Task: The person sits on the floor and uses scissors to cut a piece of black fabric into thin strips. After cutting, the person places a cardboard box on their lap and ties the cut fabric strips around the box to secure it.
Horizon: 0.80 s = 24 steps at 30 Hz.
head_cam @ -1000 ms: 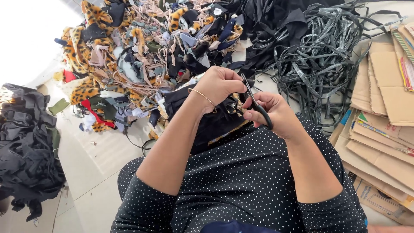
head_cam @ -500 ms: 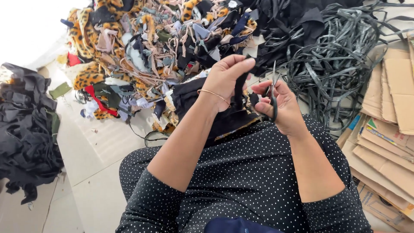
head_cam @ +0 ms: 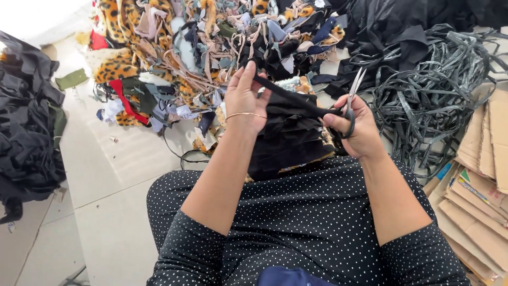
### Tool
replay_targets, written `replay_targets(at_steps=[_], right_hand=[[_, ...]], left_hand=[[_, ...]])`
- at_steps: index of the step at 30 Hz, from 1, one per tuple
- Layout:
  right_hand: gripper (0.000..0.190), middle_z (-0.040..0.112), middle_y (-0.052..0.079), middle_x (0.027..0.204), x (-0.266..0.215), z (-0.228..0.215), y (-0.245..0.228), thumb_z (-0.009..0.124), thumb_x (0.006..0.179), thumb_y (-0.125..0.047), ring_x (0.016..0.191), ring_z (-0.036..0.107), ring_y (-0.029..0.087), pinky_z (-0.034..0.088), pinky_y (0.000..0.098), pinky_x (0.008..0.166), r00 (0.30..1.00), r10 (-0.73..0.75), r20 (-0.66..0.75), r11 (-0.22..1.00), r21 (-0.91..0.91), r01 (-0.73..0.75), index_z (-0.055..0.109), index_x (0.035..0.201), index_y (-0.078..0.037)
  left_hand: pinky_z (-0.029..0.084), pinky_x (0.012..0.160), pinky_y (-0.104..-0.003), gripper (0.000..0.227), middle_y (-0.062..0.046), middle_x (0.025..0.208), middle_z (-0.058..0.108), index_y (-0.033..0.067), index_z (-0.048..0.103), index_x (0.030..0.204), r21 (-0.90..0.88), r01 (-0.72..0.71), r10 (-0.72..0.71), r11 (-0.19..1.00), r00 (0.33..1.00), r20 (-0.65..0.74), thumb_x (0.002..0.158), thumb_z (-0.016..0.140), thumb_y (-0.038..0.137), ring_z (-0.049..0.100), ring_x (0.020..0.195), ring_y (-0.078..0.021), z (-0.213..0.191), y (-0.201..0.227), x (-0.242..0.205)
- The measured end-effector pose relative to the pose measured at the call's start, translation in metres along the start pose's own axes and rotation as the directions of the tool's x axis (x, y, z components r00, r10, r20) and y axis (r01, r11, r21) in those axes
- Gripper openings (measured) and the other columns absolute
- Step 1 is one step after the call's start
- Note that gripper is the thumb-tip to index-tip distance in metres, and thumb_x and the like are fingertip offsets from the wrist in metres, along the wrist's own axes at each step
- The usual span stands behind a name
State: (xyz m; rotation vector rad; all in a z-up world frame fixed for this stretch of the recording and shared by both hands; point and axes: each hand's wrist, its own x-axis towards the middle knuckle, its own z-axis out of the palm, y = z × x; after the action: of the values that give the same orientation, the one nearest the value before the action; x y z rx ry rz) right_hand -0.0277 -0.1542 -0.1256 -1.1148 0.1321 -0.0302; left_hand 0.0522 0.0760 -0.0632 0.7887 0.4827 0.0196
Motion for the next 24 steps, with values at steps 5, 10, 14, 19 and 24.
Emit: replay_targets(at_steps=[5, 10, 14, 19, 24], right_hand=[[0.037, 0.071, 0.010, 0.076, 0.028, 0.011, -0.008, 0.084, 0.078, 0.007, 0.067, 0.075, 0.018, 0.063, 0.0235, 0.063, 0.998, 0.054, -0.020, 0.999, 0.003, -0.054, 0.059, 0.102, -0.005], [0.036, 0.070, 0.007, 0.073, 0.071, 0.016, 0.004, 0.089, 0.080, -0.002, 0.062, 0.073, 0.015, 0.060, 0.0191, 0.056, 0.988, 0.085, -0.130, 0.988, -0.119, -0.101, 0.062, 0.102, -0.010], [0.037, 0.068, 0.007, 0.072, 0.093, 0.019, 0.020, 0.090, 0.079, -0.002, 0.061, 0.072, 0.014, 0.056, 0.0160, 0.054, 0.986, 0.053, -0.157, 0.965, -0.244, -0.091, 0.063, 0.103, -0.010], [0.037, 0.066, 0.008, 0.073, 0.094, 0.019, 0.025, 0.090, 0.080, -0.001, 0.061, 0.070, 0.013, 0.057, 0.0187, 0.059, 0.987, 0.006, -0.159, 0.896, -0.438, -0.076, 0.065, 0.107, -0.008], [0.037, 0.066, -0.001, 0.073, 0.094, 0.014, 0.029, 0.090, 0.075, -0.012, 0.065, 0.065, 0.007, 0.052, 0.0187, 0.063, 0.985, 0.030, -0.171, 0.686, -0.713, -0.145, 0.068, 0.104, -0.017]], left_hand=[[0.057, 0.064, -0.023, 0.022, 0.001, 0.080, 0.073, 0.0216, 0.068, 0.092, 0.160, -0.068, 0.094, 0.985, 0.981, -0.167, 0.082, 0.086, 0.029, 0.072, 0.068, -0.0130, -0.051, 0.003, 0.026], [0.050, 0.054, -0.017, 0.021, -0.003, 0.074, 0.071, 0.0113, 0.073, 0.090, 0.560, -0.266, 0.389, 0.785, 0.914, -0.111, 0.076, 0.088, 0.015, 0.068, 0.059, -0.0104, -0.085, 0.008, 0.039], [0.051, 0.056, -0.019, 0.023, -0.002, 0.071, 0.071, 0.0127, 0.074, 0.088, 0.671, -0.255, 0.405, 0.696, 0.911, -0.074, 0.072, 0.091, 0.016, 0.067, 0.061, -0.0082, -0.107, 0.008, 0.046], [0.055, 0.060, -0.018, 0.018, -0.001, 0.067, 0.075, 0.0146, 0.071, 0.085, 0.726, -0.203, 0.349, 0.657, 0.936, -0.054, 0.074, 0.086, 0.016, 0.073, 0.061, -0.0077, -0.114, 0.005, 0.049], [0.053, 0.060, -0.025, 0.019, 0.003, 0.066, 0.067, 0.0213, 0.073, 0.083, 0.881, -0.119, 0.329, 0.459, 0.943, -0.044, 0.067, 0.084, 0.022, 0.064, 0.063, -0.0102, -0.132, -0.010, 0.050]])
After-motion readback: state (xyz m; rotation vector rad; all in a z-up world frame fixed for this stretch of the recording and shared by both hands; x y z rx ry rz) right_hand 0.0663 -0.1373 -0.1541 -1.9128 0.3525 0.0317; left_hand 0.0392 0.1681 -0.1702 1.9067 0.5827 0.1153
